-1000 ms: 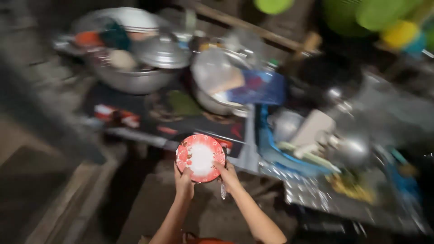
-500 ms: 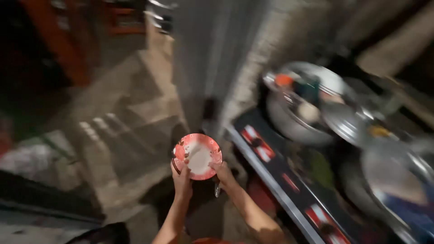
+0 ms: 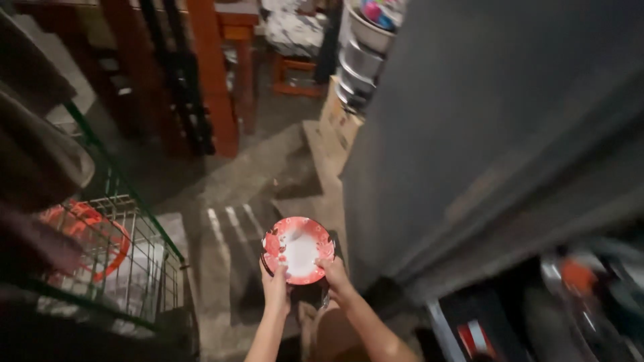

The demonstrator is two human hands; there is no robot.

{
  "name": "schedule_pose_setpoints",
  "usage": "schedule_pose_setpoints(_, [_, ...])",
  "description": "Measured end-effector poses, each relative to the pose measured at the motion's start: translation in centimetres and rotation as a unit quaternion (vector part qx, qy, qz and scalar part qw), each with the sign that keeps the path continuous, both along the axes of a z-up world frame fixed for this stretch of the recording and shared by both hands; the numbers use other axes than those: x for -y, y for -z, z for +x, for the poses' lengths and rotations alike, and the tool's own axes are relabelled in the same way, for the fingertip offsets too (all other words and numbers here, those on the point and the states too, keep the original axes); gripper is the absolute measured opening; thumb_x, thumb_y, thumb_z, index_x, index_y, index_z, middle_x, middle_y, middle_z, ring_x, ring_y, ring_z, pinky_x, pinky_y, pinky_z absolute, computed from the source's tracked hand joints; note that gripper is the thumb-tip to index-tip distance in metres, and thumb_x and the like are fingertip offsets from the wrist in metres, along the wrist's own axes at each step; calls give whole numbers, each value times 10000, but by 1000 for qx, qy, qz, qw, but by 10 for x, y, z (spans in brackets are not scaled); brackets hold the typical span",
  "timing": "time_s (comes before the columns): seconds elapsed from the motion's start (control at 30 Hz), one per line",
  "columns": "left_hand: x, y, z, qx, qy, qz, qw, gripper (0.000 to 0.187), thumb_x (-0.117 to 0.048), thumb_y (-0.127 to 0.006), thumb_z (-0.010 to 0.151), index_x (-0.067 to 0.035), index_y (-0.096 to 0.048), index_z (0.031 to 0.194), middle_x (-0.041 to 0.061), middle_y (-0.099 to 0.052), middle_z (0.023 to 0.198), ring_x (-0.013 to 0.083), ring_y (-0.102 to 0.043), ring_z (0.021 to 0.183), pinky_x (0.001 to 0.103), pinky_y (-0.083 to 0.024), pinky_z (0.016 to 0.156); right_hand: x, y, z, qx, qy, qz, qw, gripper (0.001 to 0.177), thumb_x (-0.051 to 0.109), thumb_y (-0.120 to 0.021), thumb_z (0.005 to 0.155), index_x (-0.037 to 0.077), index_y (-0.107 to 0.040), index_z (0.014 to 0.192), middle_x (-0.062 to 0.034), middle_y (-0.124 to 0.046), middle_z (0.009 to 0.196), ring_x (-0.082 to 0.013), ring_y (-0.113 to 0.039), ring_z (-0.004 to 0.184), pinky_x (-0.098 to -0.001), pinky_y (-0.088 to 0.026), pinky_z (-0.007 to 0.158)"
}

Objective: Gathering plates and cutlery and serving food from pots to plates on a dining table.

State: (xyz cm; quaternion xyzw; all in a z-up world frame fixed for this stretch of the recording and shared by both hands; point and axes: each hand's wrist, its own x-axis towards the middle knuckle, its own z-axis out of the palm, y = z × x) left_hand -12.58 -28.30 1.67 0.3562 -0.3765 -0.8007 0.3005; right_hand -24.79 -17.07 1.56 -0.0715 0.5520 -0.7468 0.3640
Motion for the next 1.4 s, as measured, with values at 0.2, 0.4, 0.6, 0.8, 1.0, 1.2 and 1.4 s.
schedule_pose_setpoints(0.2, [103, -19, -92, 26, -68, 12, 997, 688, -73, -573, 876, -199, -396, 1528, 51, -632, 1187, 170, -581, 859, 328, -407, 595, 124, 2, -104, 8, -28, 12, 1000, 183, 12, -632, 860, 4, -671, 1038, -36, -678, 783, -112, -624, 561, -274, -486, 463])
schedule_pose_setpoints(0.4, [229, -73, -209, -102, -154, -42, 982, 608, -102, -611, 913, -72, -415, 1488, 90, -611, 1360, 202, -599, 1211, 359, -492, 1007, 246, -76, -212, -29, -77, 86, 993, 204, 103, -619, 861, 95, -658, 1061, 13, -619, 712, -92, -468, 467, -266, -307, 366])
schedule_pose_setpoints(0.6, [275, -161, -273, -53, -166, -80, 981, 561, -152, -633, 942, -48, -468, 1467, 87, -594, 1405, 177, -564, 1256, 337, -433, 1050, 302, -138, -284, -41, -63, 94, 993, 250, 184, -641, 886, 89, -663, 1117, 4, -634, 763, -101, -520, 544, -279, -350, 431])
schedule_pose_setpoints(0.8, [280, -168, -307, -98, -183, -159, 965, 497, -123, -625, 953, -10, -518, 1425, 118, -661, 1303, 206, -614, 1188, 344, -467, 1032, 311, -201, -308, 51, -37, 24, 998, 483, 31, -601, 800, 72, -594, 1281, -20, -745, 1030, -153, -725, 914, -319, -608, 783])
schedule_pose_setpoints(1.0, [297, -178, -340, -35, -158, -1, 987, 512, -47, -622, 881, -35, -519, 1382, 104, -679, 1247, 231, -638, 1121, 381, -507, 970, 325, -196, -360, 23, -81, 223, 971, 432, 67, -615, 844, 84, -641, 1275, -101, -573, 831, -240, -434, 595, -387, -330, 503])
schedule_pose_setpoints(1.2, [372, -204, -419, 19, -161, -50, 986, 583, 1, -538, 812, -54, -509, 1392, 74, -681, 1258, 202, -648, 1135, 360, -505, 988, 395, -183, -441, 42, -62, 98, 992, 375, -51, -580, 796, -22, -645, 1164, -83, -711, 866, -181, -724, 674, -342, -601, 551])
schedule_pose_setpoints(1.4, [457, -258, -525, 43, -96, 28, 994, 463, -163, -520, 976, -61, -497, 1426, 111, -663, 1245, 263, -653, 1097, 436, -544, 932, 474, -253, -538, 29, -79, 80, 993, 147, 55, -604, 827, 102, -618, 965, -6, -557, 639, -123, -463, 397, -287, -325, 331])
